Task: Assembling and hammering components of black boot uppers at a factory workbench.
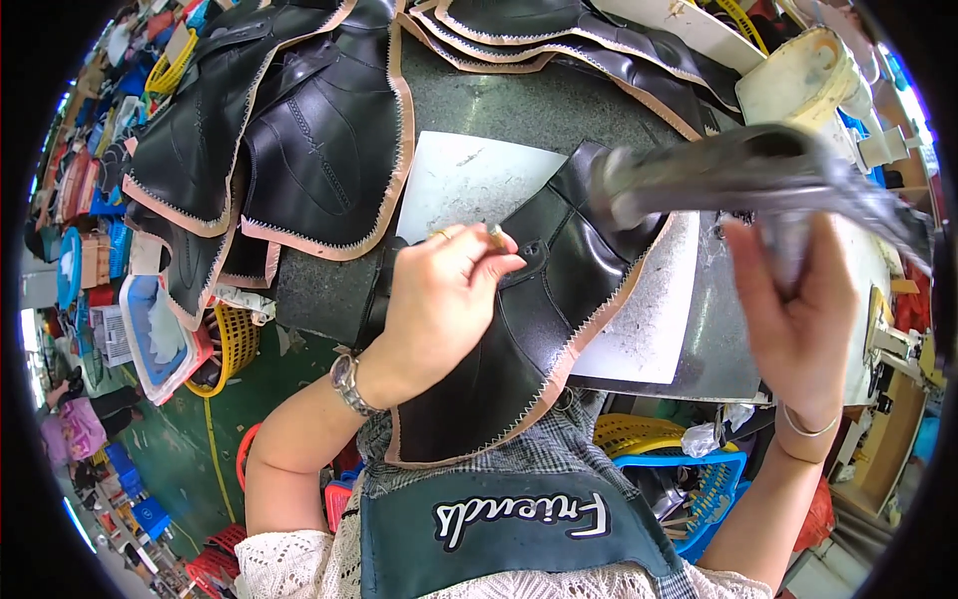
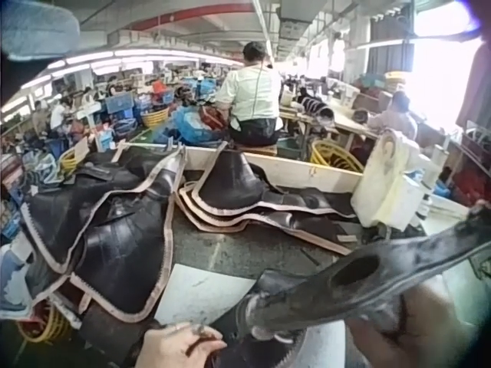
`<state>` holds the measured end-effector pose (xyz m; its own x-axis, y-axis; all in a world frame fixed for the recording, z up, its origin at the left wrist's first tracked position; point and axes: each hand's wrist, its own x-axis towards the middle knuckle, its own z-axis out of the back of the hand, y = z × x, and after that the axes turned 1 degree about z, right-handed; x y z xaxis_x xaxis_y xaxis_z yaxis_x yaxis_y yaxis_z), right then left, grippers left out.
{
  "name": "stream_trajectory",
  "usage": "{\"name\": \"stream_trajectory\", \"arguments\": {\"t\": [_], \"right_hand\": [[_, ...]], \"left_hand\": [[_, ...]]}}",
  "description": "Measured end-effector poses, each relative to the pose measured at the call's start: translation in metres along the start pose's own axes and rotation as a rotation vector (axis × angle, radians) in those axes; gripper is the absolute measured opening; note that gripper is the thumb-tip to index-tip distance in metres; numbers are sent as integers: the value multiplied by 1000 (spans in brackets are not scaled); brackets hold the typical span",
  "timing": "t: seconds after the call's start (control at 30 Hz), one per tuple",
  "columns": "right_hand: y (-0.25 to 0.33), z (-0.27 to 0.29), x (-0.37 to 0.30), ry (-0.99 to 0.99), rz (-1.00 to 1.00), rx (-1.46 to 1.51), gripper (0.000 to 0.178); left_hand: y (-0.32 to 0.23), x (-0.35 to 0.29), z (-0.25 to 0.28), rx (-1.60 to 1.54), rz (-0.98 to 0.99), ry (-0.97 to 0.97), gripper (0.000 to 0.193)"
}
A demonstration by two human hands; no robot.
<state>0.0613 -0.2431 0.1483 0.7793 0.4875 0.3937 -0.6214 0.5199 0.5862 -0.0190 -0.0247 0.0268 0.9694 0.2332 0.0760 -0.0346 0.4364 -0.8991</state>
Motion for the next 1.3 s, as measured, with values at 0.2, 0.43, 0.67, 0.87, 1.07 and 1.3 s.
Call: {"name": "stream_trajectory", "arguments": {"t": [0.2,0.43,0.67,0.87,1.07,1.3], "right_hand": [[3,-1,-7,428,642,-767,28],[-43,-21,-57,691,259,-470,37],[-58,-31,-66,359,-123,-76,18],[-54,-7,-48,-27,45,-371,22],[-71,-48,-37,136,185,-615,27],[-51,-39,1,408,281,-541,41]], "left_hand": [[-14,0,-4,347,-291,17,7],[-16,37,37,-237,-122,-4,18],[-6,14,45,386,-533,288,31],[-127,66,153,826,-700,-179,27],[-85,45,232,793,-489,-850,15],[58,-179,300,519,-44,-1383,31]]}}
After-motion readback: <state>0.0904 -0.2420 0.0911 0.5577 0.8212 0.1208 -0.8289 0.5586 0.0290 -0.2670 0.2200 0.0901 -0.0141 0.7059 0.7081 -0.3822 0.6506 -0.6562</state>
